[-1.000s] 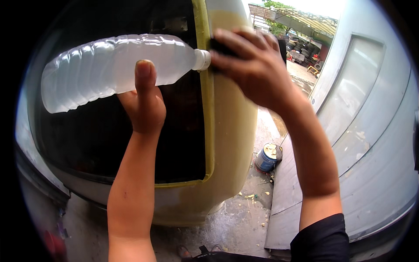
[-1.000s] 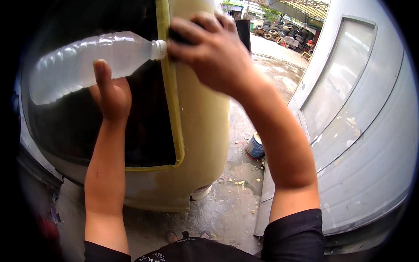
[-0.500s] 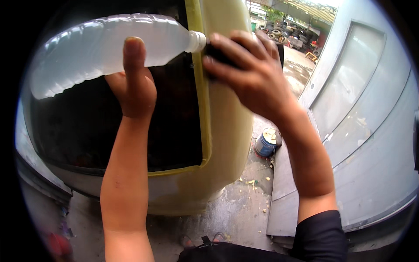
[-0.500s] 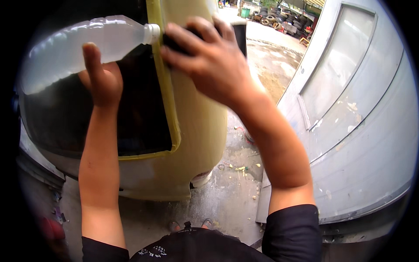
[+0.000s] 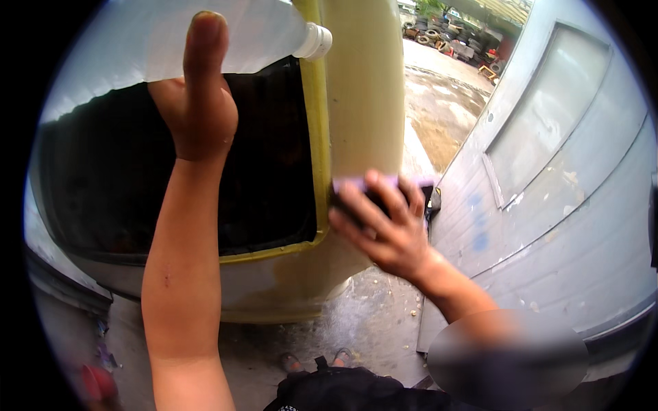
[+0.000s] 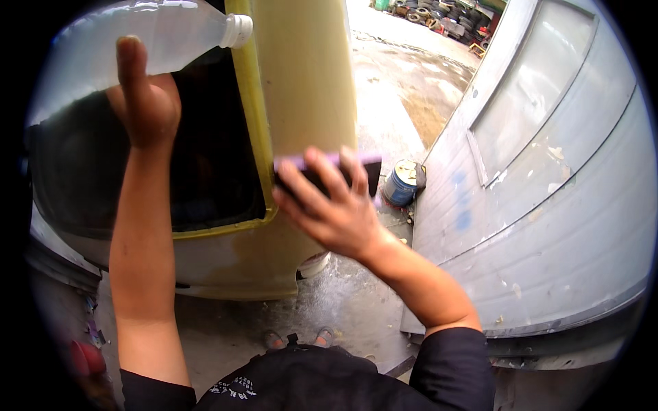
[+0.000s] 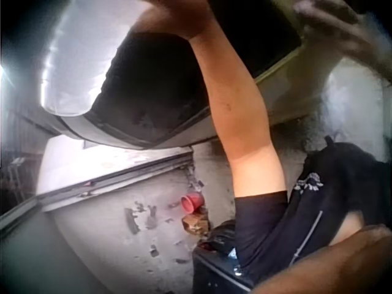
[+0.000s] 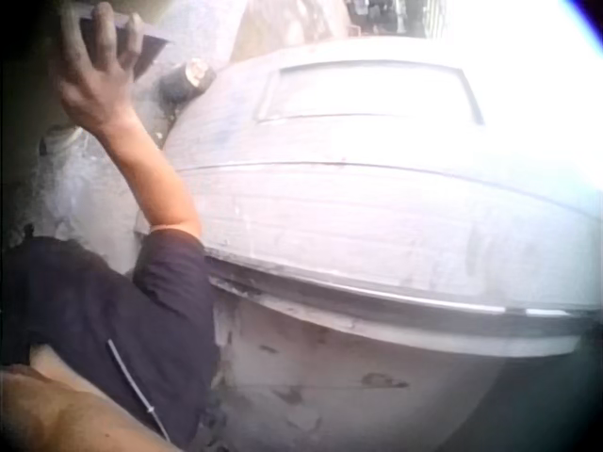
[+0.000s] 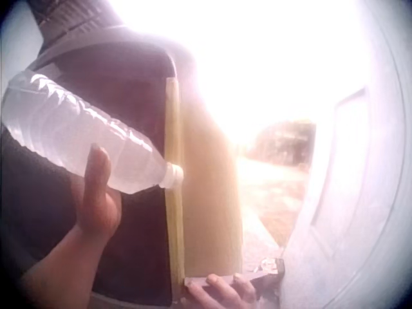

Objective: The person wet-sands the side of a vehicle using a sanding block, frequently pouring water from a plastic bottle onto the surface while rubbing the block back and forth.

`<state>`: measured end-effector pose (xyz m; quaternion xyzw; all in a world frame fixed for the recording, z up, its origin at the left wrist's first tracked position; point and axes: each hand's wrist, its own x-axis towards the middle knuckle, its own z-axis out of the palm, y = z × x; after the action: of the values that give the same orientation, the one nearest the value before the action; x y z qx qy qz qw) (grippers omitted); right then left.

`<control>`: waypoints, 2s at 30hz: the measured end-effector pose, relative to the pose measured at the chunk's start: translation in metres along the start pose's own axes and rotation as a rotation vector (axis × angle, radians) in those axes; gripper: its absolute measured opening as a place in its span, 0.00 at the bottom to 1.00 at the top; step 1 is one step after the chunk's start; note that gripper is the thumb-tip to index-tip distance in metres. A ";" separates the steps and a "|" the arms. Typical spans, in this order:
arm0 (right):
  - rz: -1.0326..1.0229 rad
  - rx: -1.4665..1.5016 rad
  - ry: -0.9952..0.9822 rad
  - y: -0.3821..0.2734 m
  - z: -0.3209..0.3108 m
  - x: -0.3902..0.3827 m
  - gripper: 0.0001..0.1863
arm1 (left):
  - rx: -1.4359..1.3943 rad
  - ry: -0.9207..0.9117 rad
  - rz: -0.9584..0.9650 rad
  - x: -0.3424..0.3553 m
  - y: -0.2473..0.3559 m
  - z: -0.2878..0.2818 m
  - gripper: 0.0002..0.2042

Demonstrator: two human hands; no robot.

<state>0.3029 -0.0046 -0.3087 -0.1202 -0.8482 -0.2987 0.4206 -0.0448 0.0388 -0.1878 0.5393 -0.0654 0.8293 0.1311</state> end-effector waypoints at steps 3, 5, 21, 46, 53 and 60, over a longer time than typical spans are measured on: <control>-0.032 -0.058 -0.001 0.047 -0.007 0.053 0.14 | 0.140 -0.031 -0.006 -0.037 -0.009 0.051 0.20; -0.117 -0.026 -0.035 0.061 -0.010 0.061 0.14 | 0.347 -0.128 0.086 -0.045 0.005 0.088 0.19; 0.110 0.040 0.064 0.015 0.008 0.016 0.16 | 0.497 -0.383 -0.161 -0.040 0.031 0.095 0.26; 0.419 0.009 0.228 -0.003 0.022 -0.010 0.22 | 0.557 -0.536 -0.147 -0.017 0.029 0.068 0.25; 0.514 0.003 0.258 -0.043 0.035 -0.040 0.20 | 0.586 -0.434 -0.140 -0.021 0.027 0.073 0.26; 0.459 0.012 0.251 0.006 0.021 0.021 0.21 | 0.630 -0.449 -0.198 -0.024 0.029 0.072 0.28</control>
<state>0.2792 0.0119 -0.2998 -0.2690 -0.7418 -0.2029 0.5799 0.0190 -0.0103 -0.1792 0.7245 0.2175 0.6537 0.0211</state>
